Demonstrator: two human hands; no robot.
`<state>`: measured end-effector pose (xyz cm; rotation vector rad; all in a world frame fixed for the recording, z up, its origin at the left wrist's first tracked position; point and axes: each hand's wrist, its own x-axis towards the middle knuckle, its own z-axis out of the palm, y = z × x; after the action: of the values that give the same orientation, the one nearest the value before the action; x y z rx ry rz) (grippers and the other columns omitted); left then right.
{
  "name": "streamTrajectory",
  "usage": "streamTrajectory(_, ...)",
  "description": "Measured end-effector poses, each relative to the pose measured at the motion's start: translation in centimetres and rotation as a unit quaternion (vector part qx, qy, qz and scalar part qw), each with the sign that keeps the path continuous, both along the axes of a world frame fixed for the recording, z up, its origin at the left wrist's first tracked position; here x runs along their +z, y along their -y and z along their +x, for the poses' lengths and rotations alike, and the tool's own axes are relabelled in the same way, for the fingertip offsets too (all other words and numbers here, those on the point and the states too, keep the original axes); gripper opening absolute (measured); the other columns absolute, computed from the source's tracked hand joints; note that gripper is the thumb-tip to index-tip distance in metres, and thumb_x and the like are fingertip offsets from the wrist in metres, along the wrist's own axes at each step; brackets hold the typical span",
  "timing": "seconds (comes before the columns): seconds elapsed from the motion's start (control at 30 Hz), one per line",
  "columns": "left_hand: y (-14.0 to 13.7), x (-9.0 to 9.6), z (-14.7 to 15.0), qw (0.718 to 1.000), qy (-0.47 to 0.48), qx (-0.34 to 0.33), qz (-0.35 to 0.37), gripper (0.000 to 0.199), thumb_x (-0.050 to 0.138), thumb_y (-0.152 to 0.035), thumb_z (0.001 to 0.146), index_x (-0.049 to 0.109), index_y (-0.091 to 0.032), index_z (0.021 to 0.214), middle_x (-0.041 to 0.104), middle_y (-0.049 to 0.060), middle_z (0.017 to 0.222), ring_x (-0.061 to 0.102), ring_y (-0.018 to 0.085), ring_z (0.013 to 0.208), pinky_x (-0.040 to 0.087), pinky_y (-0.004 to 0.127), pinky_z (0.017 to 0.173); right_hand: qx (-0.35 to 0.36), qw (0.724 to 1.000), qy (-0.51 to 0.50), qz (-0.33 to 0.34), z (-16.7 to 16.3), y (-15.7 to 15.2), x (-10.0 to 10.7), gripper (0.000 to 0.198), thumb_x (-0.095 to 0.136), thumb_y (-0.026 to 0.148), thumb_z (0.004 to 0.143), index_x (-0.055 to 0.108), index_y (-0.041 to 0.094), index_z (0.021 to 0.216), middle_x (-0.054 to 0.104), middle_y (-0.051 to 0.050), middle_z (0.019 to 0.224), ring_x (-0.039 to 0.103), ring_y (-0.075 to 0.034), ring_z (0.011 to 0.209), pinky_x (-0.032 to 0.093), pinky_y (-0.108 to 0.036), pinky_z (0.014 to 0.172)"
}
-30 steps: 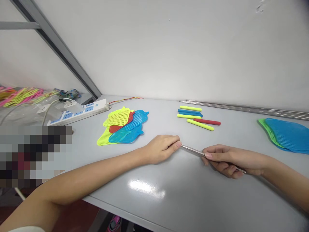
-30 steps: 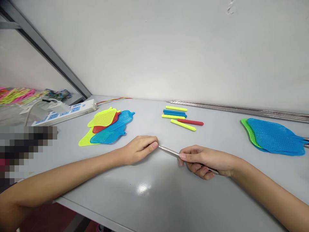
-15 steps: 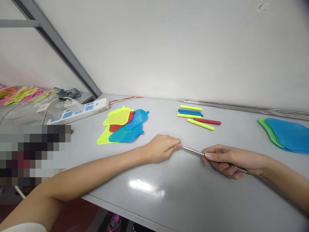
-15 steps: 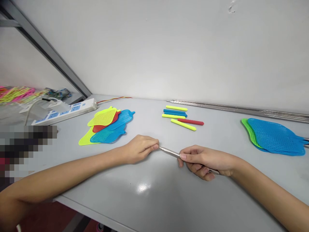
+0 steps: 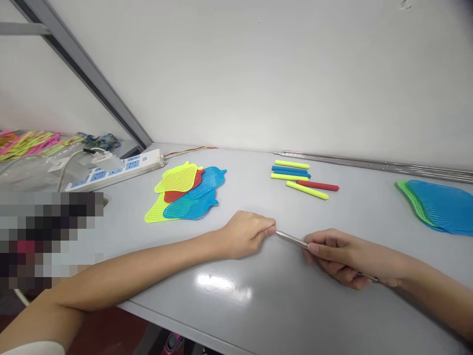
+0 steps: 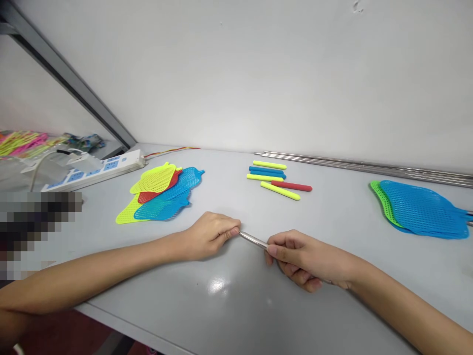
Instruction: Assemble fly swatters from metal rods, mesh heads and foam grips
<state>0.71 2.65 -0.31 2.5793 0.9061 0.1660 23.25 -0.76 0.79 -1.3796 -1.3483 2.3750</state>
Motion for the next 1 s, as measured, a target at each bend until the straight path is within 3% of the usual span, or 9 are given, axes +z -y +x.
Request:
streamTrajectory(0.23, 0.2, -0.2, 0.0, 1.000, -0.001, -0.005, 0.001, 0.028, 0.026, -0.024, 0.086, 0.039, -0.018, 0.062, 0.047, -0.003, 0.057, 0.041, 0.010, 0.052, 0.028, 0.020, 0.051, -0.001, 1.000, 0.005, -0.010, -0.1, 0.1, 0.2, 0.029, 0.047, 0.047, 0.076, 0.049, 0.018, 0.077, 0.024, 0.007, 0.051, 0.017, -0.003, 0.040, 0.013, -0.014, 0.032)
streamTrajectory(0.4, 0.0, -0.6, 0.3, 0.998, 0.016, 0.061, 0.018, 0.030, 0.025, -0.026, 0.087, 0.039, -0.018, 0.061, 0.043, -0.003, 0.055, 0.041, 0.010, 0.052, 0.027, 0.020, 0.050, -0.028, 0.999, -0.022, -0.017, -0.2, -0.1, -0.1, 0.028, 0.047, 0.046, 0.077, 0.050, 0.018, 0.077, 0.023, 0.008, 0.050, 0.016, -0.003, 0.039, 0.014, -0.013, 0.031)
streamTrajectory(0.57, -0.2, -0.5, 0.4, 0.991, 0.084, 0.100, -0.030, 0.032, 0.025, -0.030, 0.087, 0.040, -0.018, 0.062, 0.041, -0.004, 0.056, 0.039, 0.009, 0.053, 0.030, 0.020, 0.051, -0.060, 0.997, -0.044, -0.017, -0.3, -0.2, -0.4, 0.028, 0.046, 0.044, 0.077, 0.053, 0.018, 0.081, 0.026, 0.007, 0.052, 0.019, -0.003, 0.037, 0.019, -0.013, 0.029)
streamTrajectory(0.67, -0.3, -0.3, 0.3, 0.976, 0.157, 0.124, -0.090, 0.036, 0.020, -0.035, 0.088, 0.045, -0.018, 0.069, 0.045, -0.003, 0.061, 0.042, 0.009, 0.057, 0.033, 0.020, 0.055, -0.084, 0.993, -0.076, -0.024, -0.4, -0.3, -0.7, 0.026, 0.046, 0.043, 0.077, 0.053, 0.018, 0.082, 0.026, 0.007, 0.050, 0.019, -0.003, 0.036, 0.020, -0.013, 0.028)
streamTrajectory(0.83, -0.5, -0.3, 0.3, 0.940, 0.250, 0.157, -0.172, 0.034, 0.020, -0.038, 0.088, 0.046, -0.019, 0.100, 0.054, 0.000, 0.074, 0.044, 0.008, 0.057, 0.035, 0.019, 0.054, -0.114, 0.984, -0.133, -0.038, -0.2, -0.6, -1.3, 0.024, 0.043, 0.040, 0.080, 0.054, 0.018, 0.085, 0.029, 0.007, 0.052, 0.020, -0.003, 0.035, 0.022, -0.013, 0.028)
streamTrajectory(1.0, -1.1, -0.9, 0.4, 0.911, 0.306, 0.180, -0.210, 0.035, 0.026, -0.041, 0.086, 0.051, -0.016, 0.089, 0.052, 0.000, 0.072, 0.039, 0.006, 0.050, 0.033, 0.018, 0.048, -0.128, 0.973, -0.183, -0.054, 0.1, -0.8, -1.7, 0.024, 0.040, 0.034, 0.082, 0.055, 0.016, 0.088, 0.032, 0.005, 0.055, 0.027, -0.004, 0.038, 0.025, -0.015, 0.033)
